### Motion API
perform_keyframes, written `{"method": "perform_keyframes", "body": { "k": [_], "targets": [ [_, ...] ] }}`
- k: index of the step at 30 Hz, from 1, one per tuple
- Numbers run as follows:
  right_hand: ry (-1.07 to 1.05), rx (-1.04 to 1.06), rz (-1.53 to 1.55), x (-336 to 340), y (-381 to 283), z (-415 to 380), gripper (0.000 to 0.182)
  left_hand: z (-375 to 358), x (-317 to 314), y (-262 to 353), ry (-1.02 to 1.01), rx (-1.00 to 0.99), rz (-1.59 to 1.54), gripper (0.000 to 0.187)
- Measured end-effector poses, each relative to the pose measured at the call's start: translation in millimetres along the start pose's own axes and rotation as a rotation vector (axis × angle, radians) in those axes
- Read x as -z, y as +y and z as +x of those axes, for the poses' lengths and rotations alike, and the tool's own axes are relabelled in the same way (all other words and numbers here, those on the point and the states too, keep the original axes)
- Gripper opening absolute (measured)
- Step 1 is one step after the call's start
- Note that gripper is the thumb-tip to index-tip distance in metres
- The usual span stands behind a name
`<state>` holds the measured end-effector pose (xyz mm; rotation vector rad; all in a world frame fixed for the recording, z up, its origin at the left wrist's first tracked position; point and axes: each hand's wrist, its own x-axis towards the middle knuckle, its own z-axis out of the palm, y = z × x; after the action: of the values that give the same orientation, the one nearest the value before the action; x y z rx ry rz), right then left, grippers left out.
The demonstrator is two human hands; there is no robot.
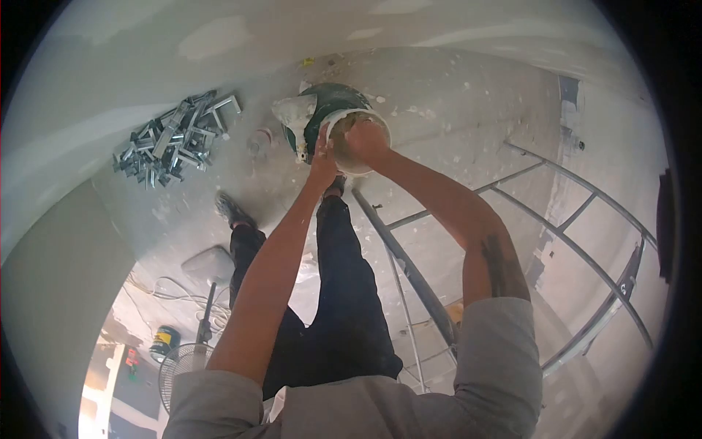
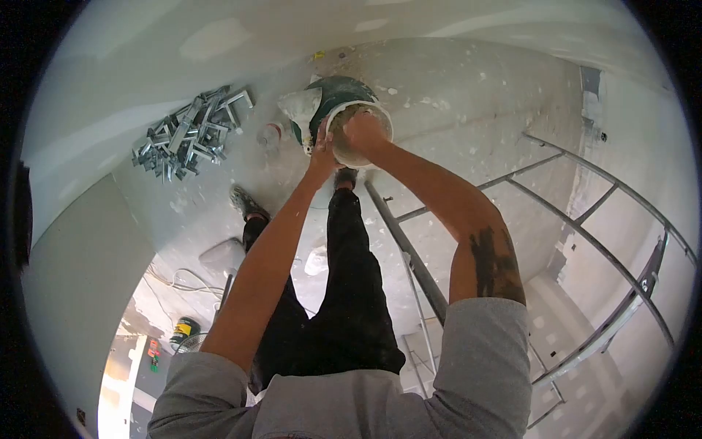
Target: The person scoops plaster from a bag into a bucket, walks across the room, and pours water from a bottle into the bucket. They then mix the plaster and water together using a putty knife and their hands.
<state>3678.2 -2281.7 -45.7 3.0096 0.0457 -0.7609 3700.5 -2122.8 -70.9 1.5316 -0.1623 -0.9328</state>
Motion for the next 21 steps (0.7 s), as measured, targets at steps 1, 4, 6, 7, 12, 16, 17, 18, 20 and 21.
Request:
{"method": "perform_keyframes", "body": {
  "k": [1,4,6,7,12,16,17,18,20,21],
  "targets": [
    [0.117,-0.051,-0.025,-5,1,2,0.017,-2,-2,1,0.007,0.009,-0.009,0.054],
    [0.088,-0.075,-0.079,-26,8,-2,0.018,-9,-7,-8,0.053,0.081,-0.235,0.052],
    [0.027,-0.087,0.011,-21,11,4,0.022,2,-8,-26,0.135,-0.068,-0.007,0.045],
    [-0.031,-0.118,0.112,-18,8,5,0.026,-1,-11,-31,0.143,-0.056,-0.013,0.045],
    [-0.096,-0.227,0.135,-67,0,10,0.033,4,-43,-22,0.475,0.025,-0.135,0.042],
    [-0.258,-0.127,-0.050,-36,11,12,0.033,10,-54,-37,0.551,-0.058,-0.091,0.042],
    [-0.254,-0.125,-0.057,-62,19,16,0.033,9,-51,-30,0.535,-0.032,-0.091,0.043],
    [-0.179,-0.222,0.067,-114,32,21,0.028,9,-48,-25,0.517,-0.005,-0.090,0.045],
    [-0.105,-0.315,0.190,-139,37,19,0.026,6,-44,-26,0.472,-0.012,-0.095,0.047],
    [-0.178,-0.213,0.200,-137,32,15,0.029,5,-41,-28,0.429,-0.018,-0.095,0.049]
  ]
}}
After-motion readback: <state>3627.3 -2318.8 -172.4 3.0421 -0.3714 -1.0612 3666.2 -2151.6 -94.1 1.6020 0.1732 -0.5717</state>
